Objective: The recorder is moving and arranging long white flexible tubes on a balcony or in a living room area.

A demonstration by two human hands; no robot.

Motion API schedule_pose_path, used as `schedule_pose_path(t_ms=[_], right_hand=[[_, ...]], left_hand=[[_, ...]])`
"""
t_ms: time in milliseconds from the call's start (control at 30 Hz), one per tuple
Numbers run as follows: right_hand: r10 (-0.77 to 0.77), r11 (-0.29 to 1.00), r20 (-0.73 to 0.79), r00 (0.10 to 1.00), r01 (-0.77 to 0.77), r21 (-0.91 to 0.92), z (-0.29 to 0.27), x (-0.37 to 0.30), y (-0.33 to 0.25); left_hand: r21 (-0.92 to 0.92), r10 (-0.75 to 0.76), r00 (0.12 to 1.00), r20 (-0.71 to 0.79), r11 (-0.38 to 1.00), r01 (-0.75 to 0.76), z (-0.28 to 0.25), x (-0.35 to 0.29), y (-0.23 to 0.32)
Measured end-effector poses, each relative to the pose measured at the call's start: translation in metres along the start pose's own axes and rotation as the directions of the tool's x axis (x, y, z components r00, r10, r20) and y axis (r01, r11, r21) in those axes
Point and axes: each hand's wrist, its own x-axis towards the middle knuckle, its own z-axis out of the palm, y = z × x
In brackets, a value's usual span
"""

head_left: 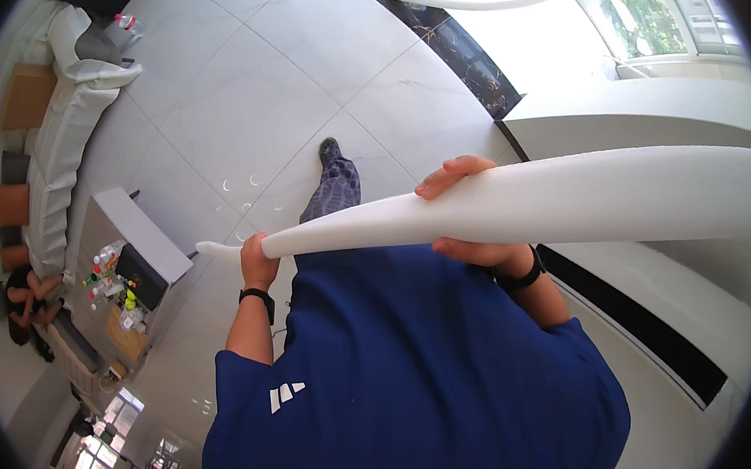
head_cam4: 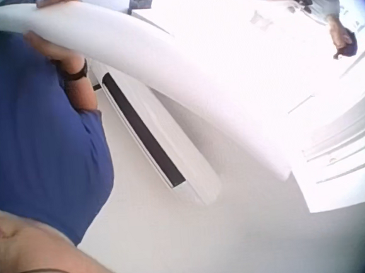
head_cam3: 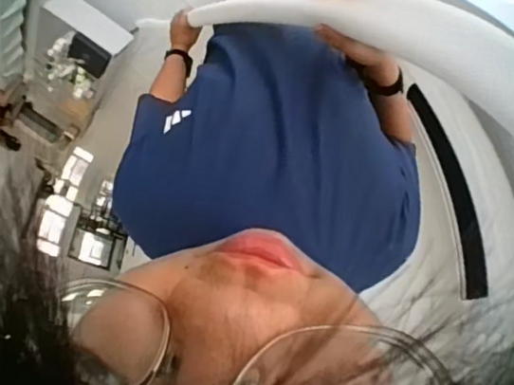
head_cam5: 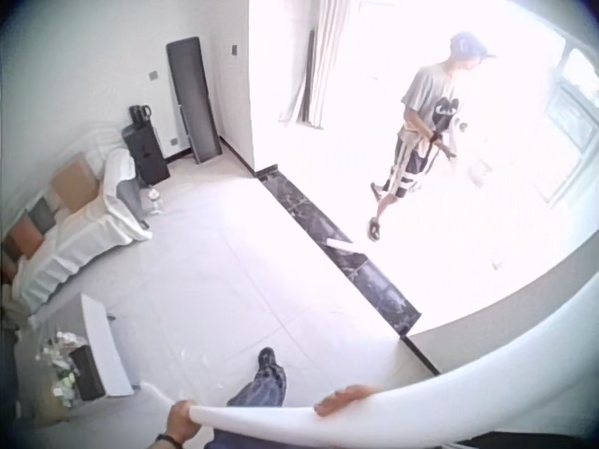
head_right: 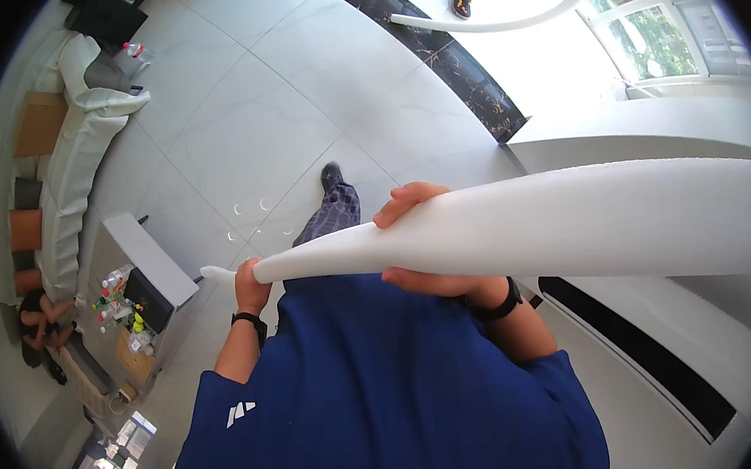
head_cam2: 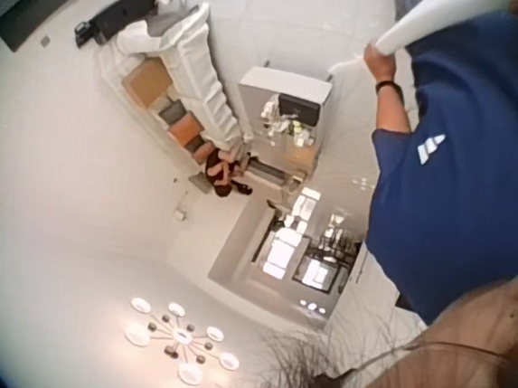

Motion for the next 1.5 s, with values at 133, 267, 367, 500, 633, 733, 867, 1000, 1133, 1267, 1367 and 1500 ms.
schedule_pose_path(t_ms=[133, 267, 367, 500, 633, 733, 867, 1000, 1133, 1267, 1367, 1500], right_hand=[[-0.022, 0.997, 0.015, 1.0, 0.023, -0.074, -0.007, 0.122, 0.013], [-0.063, 0.994, -0.116, 0.991, 0.051, -0.101, -0.026, 0.227, 0.023], [-0.149, 0.922, -0.13, 0.98, 0.09, -0.377, -0.061, 0.308, 0.04], [-0.144, 0.938, -0.305, 0.941, 0.031, -0.344, -0.119, 0.409, 0.081], [-0.111, 0.963, -0.388, 0.915, 0.003, -0.268, -0.183, 0.481, 0.113], [-0.003, 0.995, -0.498, 0.867, -0.047, -0.089, -0.245, 0.554, 0.135], [0.204, 0.97, -0.529, 0.824, -0.096, 0.225, -0.331, 0.679, 0.168], [0.305, 0.93, -0.461, 0.833, -0.155, 0.334, -0.378, 0.799, 0.215], [0.417, 0.881, -0.383, 0.824, -0.261, 0.395, -0.422, 0.891, 0.267], [0.378, 0.908, -0.499, 0.78, -0.209, 0.362, -0.51, 1.007, 0.305], [0.284, 0.95, -0.691, 0.665, -0.099, 0.295, -0.592, 1.069, 0.302], [0.11, 0.992, -0.864, 0.491, -0.005, 0.124, -0.7, 1.117, 0.282]], left_hand=[[-0.014, -0.026, 0.997, 0.068, 1.0, 0.027, -0.027, 0.113, -0.008], [-0.093, -0.036, 0.982, 0.188, 0.994, 0.055, -0.051, 0.253, 0.012], [-0.031, -0.075, 0.928, 0.365, 0.995, 0.092, -0.058, 0.355, 0.038], [-0.008, -0.025, 0.835, 0.55, 0.999, 0.035, -0.056, 0.48, 0.07], [-0.032, -0.04, 0.872, 0.488, 0.997, 0.064, -0.059, 0.562, 0.101], [0.013, -0.13, 0.897, 0.422, 0.99, 0.138, -0.067, 0.625, 0.136], [-0.101, -0.053, 0.955, 0.291, 0.991, 0.086, -0.08, 0.75, 0.18], [-0.194, 0.005, 0.989, 0.145, 0.981, 0.023, -0.098, 0.883, 0.208], [-0.223, 0.115, 0.988, 0.107, 0.971, -0.089, -0.088, 1.01, 0.234], [-0.206, 0.181, 0.975, 0.128, 0.967, -0.152, -0.056, 1.166, 0.222], [-0.258, 0.008, 0.976, 0.22, 0.965, 0.05, -0.022, 1.267, 0.175], [0.086, -0.492, 0.696, 0.522, 0.843, 0.531, 0.001, 1.382, 0.099]])
